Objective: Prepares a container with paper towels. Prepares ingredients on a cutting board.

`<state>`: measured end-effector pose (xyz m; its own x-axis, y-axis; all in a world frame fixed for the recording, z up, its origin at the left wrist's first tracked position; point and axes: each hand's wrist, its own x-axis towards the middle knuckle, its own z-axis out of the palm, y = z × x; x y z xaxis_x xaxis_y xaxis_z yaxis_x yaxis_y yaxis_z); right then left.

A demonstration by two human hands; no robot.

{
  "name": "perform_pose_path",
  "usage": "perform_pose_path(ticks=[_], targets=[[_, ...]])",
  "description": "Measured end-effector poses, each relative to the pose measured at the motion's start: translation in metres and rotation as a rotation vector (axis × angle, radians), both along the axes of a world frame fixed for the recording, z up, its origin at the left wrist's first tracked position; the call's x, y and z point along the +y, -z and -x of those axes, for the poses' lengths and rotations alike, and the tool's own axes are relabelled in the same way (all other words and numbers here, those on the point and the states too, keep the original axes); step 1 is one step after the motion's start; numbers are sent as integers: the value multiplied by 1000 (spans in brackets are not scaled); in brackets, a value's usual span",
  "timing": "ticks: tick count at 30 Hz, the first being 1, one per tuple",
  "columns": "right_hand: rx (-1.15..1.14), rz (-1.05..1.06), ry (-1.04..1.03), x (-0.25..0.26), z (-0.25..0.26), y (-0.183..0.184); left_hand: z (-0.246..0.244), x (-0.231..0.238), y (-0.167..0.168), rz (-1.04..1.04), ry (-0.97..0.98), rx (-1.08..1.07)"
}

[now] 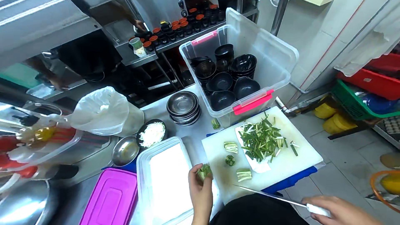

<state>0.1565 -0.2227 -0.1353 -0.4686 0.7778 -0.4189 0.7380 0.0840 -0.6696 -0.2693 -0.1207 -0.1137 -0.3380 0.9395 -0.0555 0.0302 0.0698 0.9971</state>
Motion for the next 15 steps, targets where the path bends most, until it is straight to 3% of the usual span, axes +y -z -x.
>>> perform_pose_path(ticks=[5,10,15], targets=[[-61,19,-49,57,29,2,-3,7,-6,37,56,-212],[-102,63,11,120,45,-3,3,19,-15,89,54,-275],[-91,169,131,132,49,-5,11,18,-13,101,42,-301]])
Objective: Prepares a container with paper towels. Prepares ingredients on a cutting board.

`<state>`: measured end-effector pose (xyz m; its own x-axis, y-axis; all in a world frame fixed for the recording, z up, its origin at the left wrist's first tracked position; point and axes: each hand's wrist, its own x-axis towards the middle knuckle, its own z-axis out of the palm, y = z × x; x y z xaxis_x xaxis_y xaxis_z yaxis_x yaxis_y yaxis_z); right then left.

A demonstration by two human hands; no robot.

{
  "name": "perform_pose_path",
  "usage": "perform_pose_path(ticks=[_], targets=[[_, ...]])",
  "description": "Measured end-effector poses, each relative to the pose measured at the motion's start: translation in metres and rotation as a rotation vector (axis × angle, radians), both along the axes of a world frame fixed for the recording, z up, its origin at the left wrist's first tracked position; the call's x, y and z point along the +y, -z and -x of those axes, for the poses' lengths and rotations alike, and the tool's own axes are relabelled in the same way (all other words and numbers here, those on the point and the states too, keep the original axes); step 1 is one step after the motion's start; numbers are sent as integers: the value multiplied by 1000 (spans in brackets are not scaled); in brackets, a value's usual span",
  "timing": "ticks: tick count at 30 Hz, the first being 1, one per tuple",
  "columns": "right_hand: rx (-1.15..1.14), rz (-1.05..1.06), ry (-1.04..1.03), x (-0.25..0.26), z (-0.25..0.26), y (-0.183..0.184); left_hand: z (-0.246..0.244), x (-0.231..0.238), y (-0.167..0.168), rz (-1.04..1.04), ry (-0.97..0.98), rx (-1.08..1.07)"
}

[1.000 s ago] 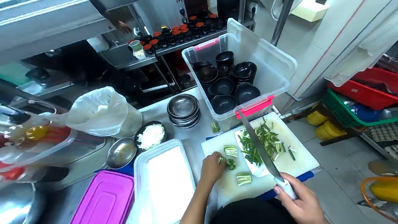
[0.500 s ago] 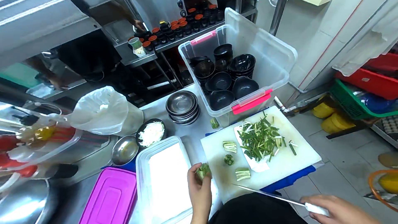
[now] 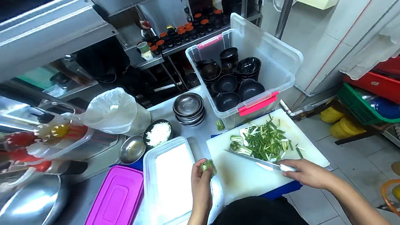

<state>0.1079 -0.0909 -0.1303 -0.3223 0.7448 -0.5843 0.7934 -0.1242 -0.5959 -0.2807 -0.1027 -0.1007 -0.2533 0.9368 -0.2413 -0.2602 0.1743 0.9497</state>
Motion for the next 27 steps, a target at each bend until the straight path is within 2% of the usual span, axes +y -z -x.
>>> perform_pose_path(ticks=[3,7,10,12,18,23,27], targets=[[11,49,78,-8,6,2,-3,-7,5,80,-2,-125],[-5,1,80,-26,21,5,-9,-11,6,212,-8,-498],[33,-26,51,-45,38,-2,-9,-10,9,218,9,-763],[116,-94,65,-59,51,-8,-7,-8,9,178,57,-855],[383,-387,103,-78,95,-50,-2,-3,-10,5,172,-969],[519,-404,53,-73,123,-87,-3,-1,-26,-94,216,-923],[552,-421,57,-71,136,-90,-7,-4,-38,-129,216,-863]])
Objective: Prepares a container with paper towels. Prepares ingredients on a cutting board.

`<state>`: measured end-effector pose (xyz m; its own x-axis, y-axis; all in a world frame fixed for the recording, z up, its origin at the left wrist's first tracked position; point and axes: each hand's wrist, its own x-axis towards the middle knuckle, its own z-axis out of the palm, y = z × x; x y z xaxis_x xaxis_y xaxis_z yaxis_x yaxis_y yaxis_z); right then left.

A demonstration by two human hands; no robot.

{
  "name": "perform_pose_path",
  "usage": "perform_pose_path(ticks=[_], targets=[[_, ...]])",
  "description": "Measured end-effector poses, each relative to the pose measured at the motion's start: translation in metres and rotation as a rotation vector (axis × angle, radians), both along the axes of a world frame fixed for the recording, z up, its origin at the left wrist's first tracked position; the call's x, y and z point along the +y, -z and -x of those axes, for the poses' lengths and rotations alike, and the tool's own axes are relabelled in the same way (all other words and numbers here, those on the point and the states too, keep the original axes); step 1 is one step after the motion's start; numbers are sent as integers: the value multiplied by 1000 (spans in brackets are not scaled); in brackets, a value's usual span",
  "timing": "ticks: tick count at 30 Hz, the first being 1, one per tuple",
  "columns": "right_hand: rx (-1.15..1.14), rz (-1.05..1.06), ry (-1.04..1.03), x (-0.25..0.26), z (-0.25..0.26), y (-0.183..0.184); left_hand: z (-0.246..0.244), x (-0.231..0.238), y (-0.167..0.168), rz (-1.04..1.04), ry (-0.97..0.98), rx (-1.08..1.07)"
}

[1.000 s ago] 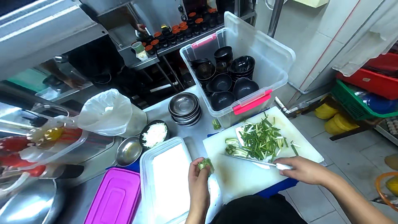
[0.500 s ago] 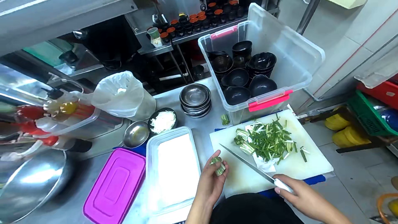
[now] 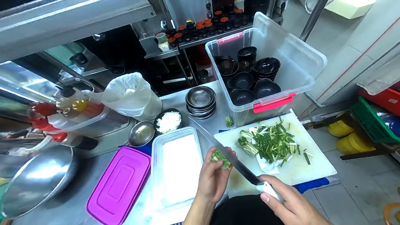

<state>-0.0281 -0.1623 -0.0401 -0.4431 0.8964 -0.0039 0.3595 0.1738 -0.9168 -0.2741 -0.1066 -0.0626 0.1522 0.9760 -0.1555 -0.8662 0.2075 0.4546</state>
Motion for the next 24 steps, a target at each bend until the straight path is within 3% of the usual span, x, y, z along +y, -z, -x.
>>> perform_pose_path(ticks=[12,24], targets=[[-51,4,4,-3,1,2,1,-10,-7,11,14,58],[-123,27,-43,-12,-12,-9,7,-1,-19,-83,-120,77]])
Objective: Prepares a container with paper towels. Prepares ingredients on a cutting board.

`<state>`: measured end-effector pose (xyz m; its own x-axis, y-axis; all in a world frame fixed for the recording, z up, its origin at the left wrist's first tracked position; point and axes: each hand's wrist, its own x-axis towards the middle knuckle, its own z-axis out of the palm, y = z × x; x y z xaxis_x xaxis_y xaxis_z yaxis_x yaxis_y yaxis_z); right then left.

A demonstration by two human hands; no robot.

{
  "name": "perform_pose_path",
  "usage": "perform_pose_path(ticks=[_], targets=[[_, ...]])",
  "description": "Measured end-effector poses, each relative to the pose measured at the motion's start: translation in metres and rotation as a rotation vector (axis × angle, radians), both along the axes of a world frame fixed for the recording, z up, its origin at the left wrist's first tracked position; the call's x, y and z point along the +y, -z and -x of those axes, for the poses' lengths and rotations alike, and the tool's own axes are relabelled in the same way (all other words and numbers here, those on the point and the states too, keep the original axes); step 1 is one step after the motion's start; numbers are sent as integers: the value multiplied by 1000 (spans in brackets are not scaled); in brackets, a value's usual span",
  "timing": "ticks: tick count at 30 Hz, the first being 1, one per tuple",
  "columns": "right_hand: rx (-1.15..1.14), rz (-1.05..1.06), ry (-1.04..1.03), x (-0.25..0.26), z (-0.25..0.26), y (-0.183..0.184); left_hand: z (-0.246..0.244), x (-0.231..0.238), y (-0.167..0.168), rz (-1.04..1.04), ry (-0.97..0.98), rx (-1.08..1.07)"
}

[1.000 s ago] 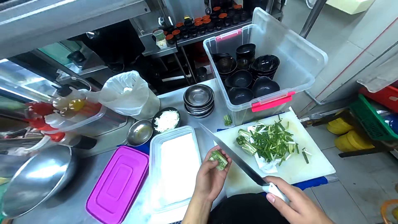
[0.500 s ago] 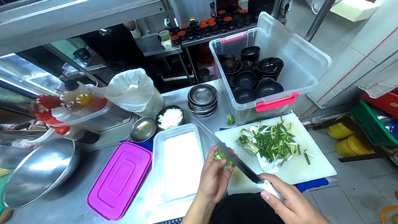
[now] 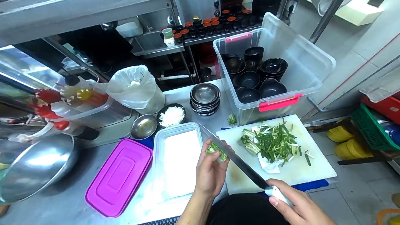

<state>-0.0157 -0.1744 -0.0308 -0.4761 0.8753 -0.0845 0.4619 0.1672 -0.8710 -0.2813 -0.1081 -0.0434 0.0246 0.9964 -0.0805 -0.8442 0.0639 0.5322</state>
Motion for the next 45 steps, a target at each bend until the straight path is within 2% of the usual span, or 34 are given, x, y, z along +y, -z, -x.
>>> perform_pose_path(ticks=[6,11,20,28,31,36,40,45], targets=[[53,-62,66,9,16,0,-21,-11,6,-27,84,9],[-19,-33,-22,0,3,3,4,-1,-4,-73,-18,47],[38,-118,31,13,16,2,-19,-14,5,-51,88,-29],[-4,-87,8,9,10,8,-2,0,0,-53,29,-94],[3,-94,15,13,15,6,-4,0,3,-67,70,-86],[70,-144,33,20,22,1,-12,-4,10,-68,143,-122],[232,-152,57,13,18,-4,-3,1,12,-47,156,-236],[259,-140,125,8,1,9,3,0,23,5,165,-304]])
